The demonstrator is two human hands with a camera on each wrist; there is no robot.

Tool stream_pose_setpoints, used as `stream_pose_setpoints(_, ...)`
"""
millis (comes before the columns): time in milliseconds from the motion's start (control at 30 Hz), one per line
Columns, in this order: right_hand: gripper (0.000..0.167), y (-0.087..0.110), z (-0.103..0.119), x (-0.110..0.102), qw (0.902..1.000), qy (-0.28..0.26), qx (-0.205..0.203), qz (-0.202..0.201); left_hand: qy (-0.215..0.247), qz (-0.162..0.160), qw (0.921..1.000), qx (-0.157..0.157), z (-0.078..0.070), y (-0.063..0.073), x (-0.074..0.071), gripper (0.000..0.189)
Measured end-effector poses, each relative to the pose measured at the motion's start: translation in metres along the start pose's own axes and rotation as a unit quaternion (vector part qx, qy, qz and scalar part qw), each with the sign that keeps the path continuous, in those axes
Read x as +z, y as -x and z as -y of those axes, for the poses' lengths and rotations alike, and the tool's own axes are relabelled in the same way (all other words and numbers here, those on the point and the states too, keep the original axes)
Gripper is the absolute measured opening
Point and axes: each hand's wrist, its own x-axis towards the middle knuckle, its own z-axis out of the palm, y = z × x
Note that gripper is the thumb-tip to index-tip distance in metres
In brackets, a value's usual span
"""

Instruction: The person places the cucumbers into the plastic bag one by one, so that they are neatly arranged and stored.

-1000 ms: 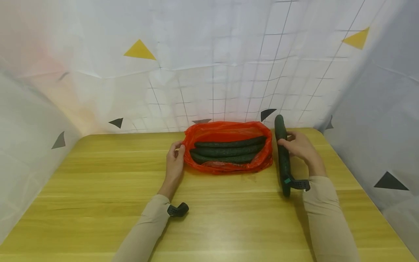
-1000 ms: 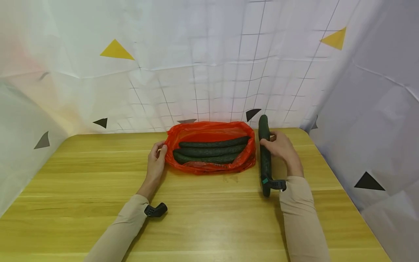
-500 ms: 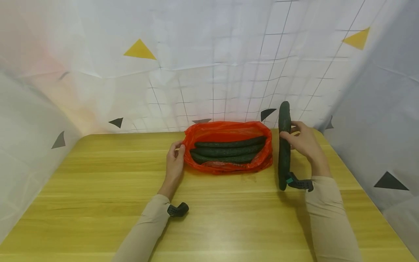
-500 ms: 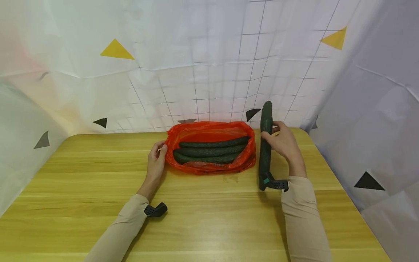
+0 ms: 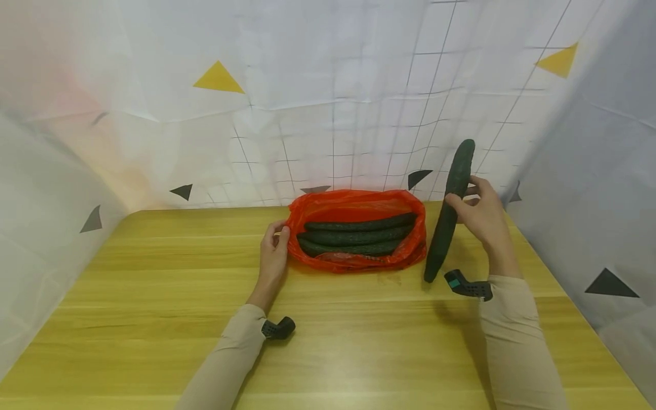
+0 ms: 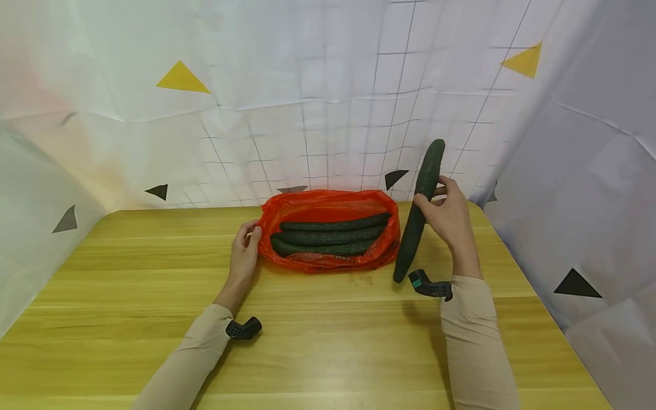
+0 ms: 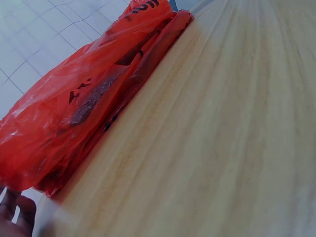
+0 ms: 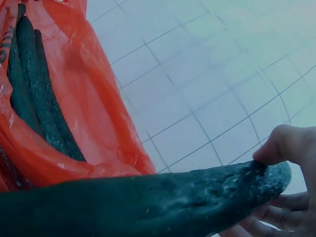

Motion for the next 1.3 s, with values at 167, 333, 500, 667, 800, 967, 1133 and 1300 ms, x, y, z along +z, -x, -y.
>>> stream_pose_setpoints(167,0.075,0.001,0.005,-0.002,0.9989,-0.029,0.005,-0.036,-0.005,-0.003,1.0000,0.000,-0.005,0.002,0.000,0.032)
stream_pose_setpoints(333,0.069,0.002,0.008,-0.003,0.9946,-0.075,-0.004,-0.073,-0.001,-0.001,1.0000,0.003,0.001,0.000,0.000,0.033)
stream_pose_setpoints(500,0.068,0.001,0.010,-0.003,0.9830,-0.151,-0.004,-0.105,-0.001,-0.011,0.9999,0.013,0.022,-0.009,0.001,0.034)
stream_pose_setpoints(667,0.070,0.001,0.012,-0.004,0.9616,-0.245,-0.003,-0.124,-0.007,-0.015,0.9997,0.020,0.028,-0.010,0.002,0.033)
stream_pose_setpoints(800,0.071,0.001,0.013,-0.004,0.9465,-0.294,-0.004,-0.134,-0.007,-0.009,0.9999,0.011,0.027,-0.009,0.001,0.033)
stream_pose_setpoints(967,0.068,0.001,0.014,-0.004,0.9262,-0.346,-0.021,-0.148,0.009,0.003,0.9999,-0.007,0.015,-0.005,0.000,0.032)
stream_pose_setpoints(1133,0.066,0.000,0.017,-0.002,0.9053,-0.393,-0.038,-0.157,0.002,0.005,1.0000,-0.006,-0.002,0.002,0.000,0.031)
stream_pose_setpoints(1300,0.068,-0.001,0.017,0.001,0.9023,-0.395,-0.053,-0.163,0.003,0.005,1.0000,-0.004,-0.004,0.004,0.000,0.030)
